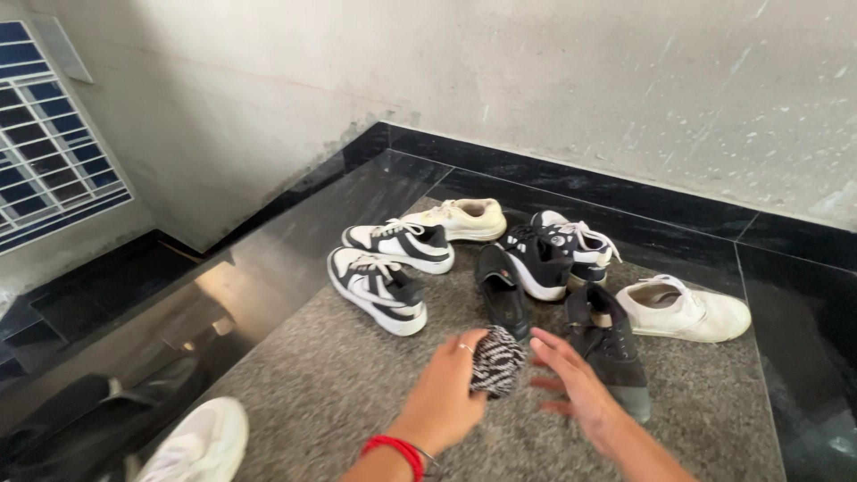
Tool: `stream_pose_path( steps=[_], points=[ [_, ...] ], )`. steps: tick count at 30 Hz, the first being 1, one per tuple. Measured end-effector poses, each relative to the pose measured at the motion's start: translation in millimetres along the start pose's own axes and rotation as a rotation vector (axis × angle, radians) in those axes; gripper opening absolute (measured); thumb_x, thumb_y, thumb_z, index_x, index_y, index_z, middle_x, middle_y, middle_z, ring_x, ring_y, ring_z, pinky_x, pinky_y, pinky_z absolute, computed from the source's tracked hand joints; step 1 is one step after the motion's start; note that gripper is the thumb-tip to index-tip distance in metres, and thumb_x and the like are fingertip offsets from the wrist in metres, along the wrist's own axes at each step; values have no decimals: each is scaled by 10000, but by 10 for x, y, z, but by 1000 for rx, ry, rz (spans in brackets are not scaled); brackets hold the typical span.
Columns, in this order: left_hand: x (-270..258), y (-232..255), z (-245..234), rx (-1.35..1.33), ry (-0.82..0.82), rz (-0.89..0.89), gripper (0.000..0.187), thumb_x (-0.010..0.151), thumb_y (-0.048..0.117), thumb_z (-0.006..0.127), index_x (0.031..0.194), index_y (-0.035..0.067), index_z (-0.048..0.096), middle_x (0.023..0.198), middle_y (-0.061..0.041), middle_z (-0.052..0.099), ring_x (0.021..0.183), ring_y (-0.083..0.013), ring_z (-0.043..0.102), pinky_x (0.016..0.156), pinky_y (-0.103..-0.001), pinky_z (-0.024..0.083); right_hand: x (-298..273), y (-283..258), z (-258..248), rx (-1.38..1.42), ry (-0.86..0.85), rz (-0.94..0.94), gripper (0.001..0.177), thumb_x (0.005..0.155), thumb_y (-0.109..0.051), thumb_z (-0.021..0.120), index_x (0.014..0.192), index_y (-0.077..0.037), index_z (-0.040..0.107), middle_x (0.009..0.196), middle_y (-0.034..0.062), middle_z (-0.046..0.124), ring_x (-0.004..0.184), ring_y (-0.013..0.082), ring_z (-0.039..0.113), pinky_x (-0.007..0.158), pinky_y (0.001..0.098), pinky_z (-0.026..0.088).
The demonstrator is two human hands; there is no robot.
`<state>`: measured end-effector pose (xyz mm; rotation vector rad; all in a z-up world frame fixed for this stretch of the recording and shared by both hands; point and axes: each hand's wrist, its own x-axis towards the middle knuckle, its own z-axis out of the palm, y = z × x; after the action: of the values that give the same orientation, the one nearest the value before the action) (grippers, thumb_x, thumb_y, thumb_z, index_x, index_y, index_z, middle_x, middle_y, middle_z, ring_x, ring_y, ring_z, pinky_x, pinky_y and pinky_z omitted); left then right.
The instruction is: The person wipes a white sneaker with a patterned cloth, then switches to a black shoe and continues wiping. The person also ties the laces of the black shoe before resuming wiping.
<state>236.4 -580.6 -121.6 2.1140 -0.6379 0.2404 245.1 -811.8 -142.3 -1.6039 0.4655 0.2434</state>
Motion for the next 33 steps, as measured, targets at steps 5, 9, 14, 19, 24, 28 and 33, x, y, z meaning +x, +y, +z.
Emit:
stream_pose_path(
  steps=[5, 9, 14, 19, 24, 28, 33],
  points=[
    [240, 110, 764, 64, -48, -11, 821, 747, 108, 783, 1452, -46, 391, 1396, -245, 509, 1364, -423, 437, 1120, -474, 358, 106, 127, 41, 427, -196, -92, 719, 730, -358, 776, 1422, -321, 585, 1290, 69, 678, 1095, 236, 653, 831, 413, 539],
    [251, -16, 893, 334, -339, -97, 739, 774, 173, 806, 1411, 2, 472, 1433, -260, 447, 1436, -437, 330, 1145, -544, 287, 360, 148, -252, -158, 425, -478, 561, 764, -285, 795, 1311, -222, 685, 1245, 138, 680, 1077, 317, 663, 864, 420, 556],
    [205, -388, 852, 420, -472, -76, 662, 825, 222, 812, 1351, -43, 511, 1509, -287, 345, 1471, -469, 232, 1155, -588, 221, 621, 261, -661, -1183, 728, -214, 502, 866, -460, 713, 1326, -277, 629, 1276, 98, 599, 1108, 351, 631, 857, 451, 592],
    [78, -644, 811, 423, -440, -15, 638, 832, 205, 776, 1360, -44, 517, 1520, -267, 358, 1470, -439, 259, 1165, -554, 236, 554, 469, -535, -1349, 561, -234, 472, 844, -461, 668, 1259, -239, 631, 1182, 104, 635, 1076, 330, 670, 822, 442, 627],
    [-20, -506, 773, 303, -388, -165, 581, 858, 184, 742, 1352, -28, 522, 1534, -205, 375, 1480, -385, 261, 1154, -508, 256, 148, 444, -177, -1337, 493, -209, 440, 871, -520, 642, 1129, -164, 661, 1009, 183, 685, 953, 353, 721, 791, 447, 620],
    [-280, -282, 825, 443, -310, -30, 581, 812, 153, 750, 1318, -52, 552, 1504, -218, 438, 1460, -373, 321, 1169, -500, 267, -120, 571, 56, -1262, 302, -147, 475, 907, -526, 617, 1081, -88, 674, 920, 186, 736, 893, 373, 746, 785, 450, 621],
    [-575, -121, 702, 738, -402, 108, 671, 726, 146, 756, 1333, -59, 555, 1499, -240, 434, 1450, -366, 321, 1157, -526, 243, -337, 668, 67, -644, 161, -233, 552, 845, -485, 702, 1069, 20, 720, 869, 249, 772, 812, 405, 733, 740, 454, 582]
  ],
)
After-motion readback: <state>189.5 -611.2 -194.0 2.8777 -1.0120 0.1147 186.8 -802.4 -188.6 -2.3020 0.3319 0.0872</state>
